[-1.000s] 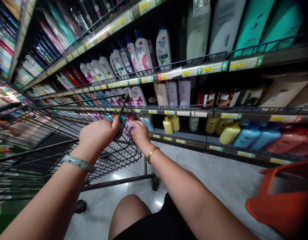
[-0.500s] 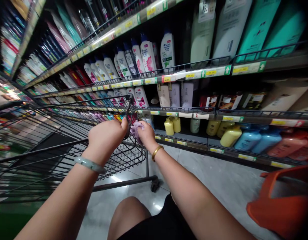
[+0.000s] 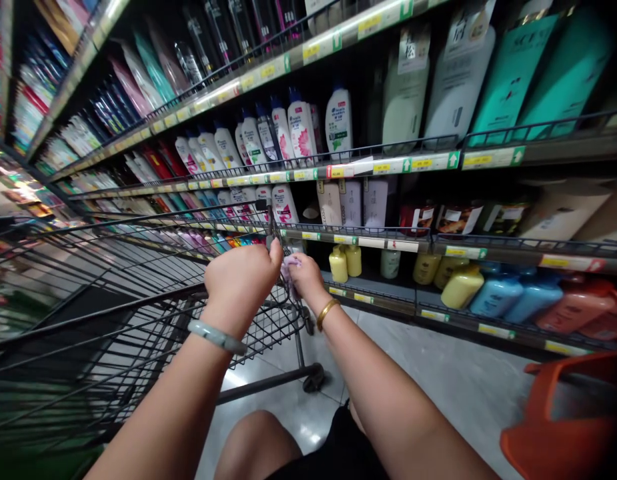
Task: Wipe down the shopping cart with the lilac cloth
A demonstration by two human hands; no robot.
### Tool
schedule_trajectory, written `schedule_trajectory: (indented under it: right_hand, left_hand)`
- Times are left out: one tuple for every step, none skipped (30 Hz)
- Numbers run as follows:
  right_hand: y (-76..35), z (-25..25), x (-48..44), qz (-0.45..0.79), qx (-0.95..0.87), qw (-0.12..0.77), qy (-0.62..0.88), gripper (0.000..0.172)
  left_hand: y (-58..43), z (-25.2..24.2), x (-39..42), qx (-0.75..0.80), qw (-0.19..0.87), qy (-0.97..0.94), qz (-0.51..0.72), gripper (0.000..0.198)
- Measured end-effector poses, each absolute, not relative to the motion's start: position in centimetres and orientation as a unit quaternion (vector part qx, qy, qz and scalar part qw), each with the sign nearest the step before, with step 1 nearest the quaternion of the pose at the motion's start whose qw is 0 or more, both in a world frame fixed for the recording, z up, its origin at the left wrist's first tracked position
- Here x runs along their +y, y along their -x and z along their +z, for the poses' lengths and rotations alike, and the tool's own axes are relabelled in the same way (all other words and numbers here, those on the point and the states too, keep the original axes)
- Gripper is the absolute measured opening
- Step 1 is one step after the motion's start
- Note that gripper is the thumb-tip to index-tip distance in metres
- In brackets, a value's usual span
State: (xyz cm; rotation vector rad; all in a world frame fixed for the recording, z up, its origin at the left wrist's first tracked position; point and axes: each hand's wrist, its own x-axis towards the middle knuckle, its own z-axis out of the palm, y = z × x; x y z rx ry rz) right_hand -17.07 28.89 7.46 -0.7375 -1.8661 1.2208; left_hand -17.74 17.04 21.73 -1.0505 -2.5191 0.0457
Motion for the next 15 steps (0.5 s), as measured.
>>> schedule_trajectory:
  right_hand:
    - [16.9, 8.1, 28.9, 0.483, -0.722, 0.410, 0.278, 0.023]
    - [16.7, 8.8, 28.9, 0.483, -0.711, 0.437, 0.266, 0.025]
    - [16.5, 9.5, 28.9, 0.479, -0.703, 0.462, 0.251, 0.026]
    - [16.3, 9.9, 29.0, 0.469, -0.703, 0.481, 0.233, 0.028]
    - [16.2, 10.2, 29.2, 0.459, -0.709, 0.486, 0.223, 0.029]
    - [16.0, 10.0, 29.4, 0.451, -0.721, 0.476, 0.225, 0.028]
    - [15.9, 9.6, 29.6, 0.451, -0.734, 0.448, 0.239, 0.026]
    - [15.8, 9.0, 29.8, 0.459, -0.745, 0.409, 0.261, 0.022]
    - [15.8, 8.3, 30.0, 0.471, -0.751, 0.366, 0.285, 0.019]
    - [15.7, 7.7, 30.1, 0.484, -0.752, 0.329, 0.305, 0.016]
    - [15.7, 7.2, 30.2, 0.495, -0.750, 0.304, 0.316, 0.015]
    - [15.7, 7.0, 30.2, 0.503, -0.746, 0.294, 0.321, 0.015]
    - [15.7, 7.1, 30.2, 0.505, -0.744, 0.297, 0.322, 0.016]
    - [15.7, 7.6, 30.3, 0.503, -0.741, 0.313, 0.317, 0.016]
    - [15.7, 8.2, 30.3, 0.503, -0.734, 0.338, 0.306, 0.018]
  left_hand:
    - [17.6, 21.5, 17.2, -0.898, 0.220, 0.380, 0.011, 0.079]
    - [17.5, 21.2, 17.3, -0.893, 0.235, 0.383, 0.007, 0.078]
    - [17.4, 21.0, 17.5, -0.888, 0.251, 0.385, 0.003, 0.077]
    - [17.4, 20.8, 17.5, -0.883, 0.265, 0.388, 0.000, 0.077]
    - [17.3, 20.7, 17.6, -0.878, 0.277, 0.391, -0.001, 0.077]
    - [17.2, 20.8, 17.6, -0.874, 0.283, 0.395, 0.001, 0.077]
    - [17.2, 20.9, 17.4, -0.871, 0.281, 0.402, 0.006, 0.077]
    - [17.2, 21.2, 17.2, -0.870, 0.271, 0.412, 0.013, 0.076]
    - [17.2, 21.5, 16.9, -0.869, 0.254, 0.425, 0.021, 0.074]
    - [17.2, 21.8, 16.4, -0.866, 0.236, 0.440, 0.029, 0.072]
    - [17.2, 22.1, 15.9, -0.862, 0.224, 0.454, 0.038, 0.068]
    - [17.2, 22.3, 15.3, -0.855, 0.221, 0.467, 0.049, 0.065]
    - [17.2, 22.3, 14.8, -0.847, 0.228, 0.476, 0.058, 0.063]
    - [17.3, 22.2, 14.3, -0.840, 0.243, 0.481, 0.066, 0.063]
    - [17.4, 22.0, 14.0, -0.833, 0.262, 0.483, 0.070, 0.063]
